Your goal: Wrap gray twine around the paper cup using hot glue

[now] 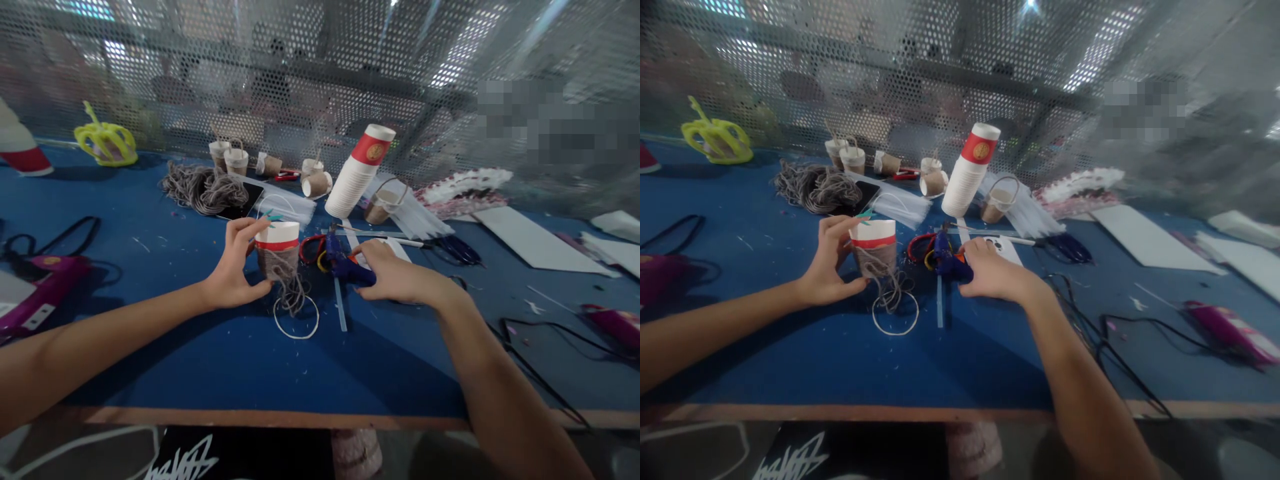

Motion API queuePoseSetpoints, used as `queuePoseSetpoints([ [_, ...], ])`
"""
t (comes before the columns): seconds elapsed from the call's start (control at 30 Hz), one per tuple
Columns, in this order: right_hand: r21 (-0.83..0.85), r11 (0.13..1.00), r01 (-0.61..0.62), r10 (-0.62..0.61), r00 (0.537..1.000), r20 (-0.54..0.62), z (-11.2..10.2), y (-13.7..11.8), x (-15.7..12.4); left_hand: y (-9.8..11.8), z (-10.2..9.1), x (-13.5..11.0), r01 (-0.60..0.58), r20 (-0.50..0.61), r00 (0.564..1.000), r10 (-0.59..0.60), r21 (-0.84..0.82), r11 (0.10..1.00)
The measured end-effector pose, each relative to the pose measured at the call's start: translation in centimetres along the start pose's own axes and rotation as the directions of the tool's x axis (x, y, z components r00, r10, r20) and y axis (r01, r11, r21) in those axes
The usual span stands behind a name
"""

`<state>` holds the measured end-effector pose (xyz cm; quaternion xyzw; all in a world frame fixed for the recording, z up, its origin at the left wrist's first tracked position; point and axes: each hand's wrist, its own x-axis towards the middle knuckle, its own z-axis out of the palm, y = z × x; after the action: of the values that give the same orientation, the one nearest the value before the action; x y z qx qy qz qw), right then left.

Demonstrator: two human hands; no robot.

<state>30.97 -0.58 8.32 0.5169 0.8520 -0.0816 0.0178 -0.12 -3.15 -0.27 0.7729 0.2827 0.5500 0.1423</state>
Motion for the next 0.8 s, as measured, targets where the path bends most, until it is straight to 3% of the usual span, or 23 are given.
queuePoseSetpoints([
  [0.2, -0.154, 0.985, -0.081, 0.070, 0.995, -0.076, 0.6, -2.6, 0.5, -0.1, -0.3, 0.2, -0.003, 0.069, 0.998, 0.004, -0.006, 1.000],
  [0.33, -0.189, 0.976, -0.108, 0.064, 0.972, -0.224, 0.7, -2.8, 0.7, -0.2, -0.2, 0.2, -0.014, 0.063, 0.998, 0.014, -0.014, 1.000],
  [0.43, -0.043, 0.996, -0.076, 0.054, 0.921, -0.387, 0.3, -2.1, 0.6, -0.3, 0.1, 0.2, -0.016, 0.041, 0.999, 0.019, -0.062, 0.998],
  [0.5, 0.164, 0.986, -0.009, 0.088, 0.875, -0.476, 0.0, -1.7, 0.5, -0.4, 0.2, 0.3, -0.003, 0.034, 0.999, 0.007, -0.105, 0.995],
  [0.57, 0.451, 0.891, 0.040, 0.205, 0.853, -0.481, -0.2, -1.5, 0.4, -0.4, 0.3, 0.2, 0.005, 0.033, 0.999, -0.001, -0.117, 0.993],
  [0.67, 0.809, 0.587, 0.034, 0.423, 0.840, -0.341, -0.2, -1.9, 0.4, -0.5, 0.1, 0.1, -0.001, 0.037, 0.999, 0.003, -0.062, 0.998],
  [0.73, 0.897, 0.432, 0.090, 0.481, 0.819, -0.314, 0.1, -2.6, 0.4, -0.4, 0.0, 0.0, -0.007, 0.040, 0.999, 0.008, -0.021, 1.000],
  [0.8, 0.905, 0.385, 0.182, 0.479, 0.799, -0.364, 0.6, -3.7, 0.5, -0.2, -0.1, 0.0, -0.029, 0.039, 0.999, 0.029, 0.020, 0.999],
])
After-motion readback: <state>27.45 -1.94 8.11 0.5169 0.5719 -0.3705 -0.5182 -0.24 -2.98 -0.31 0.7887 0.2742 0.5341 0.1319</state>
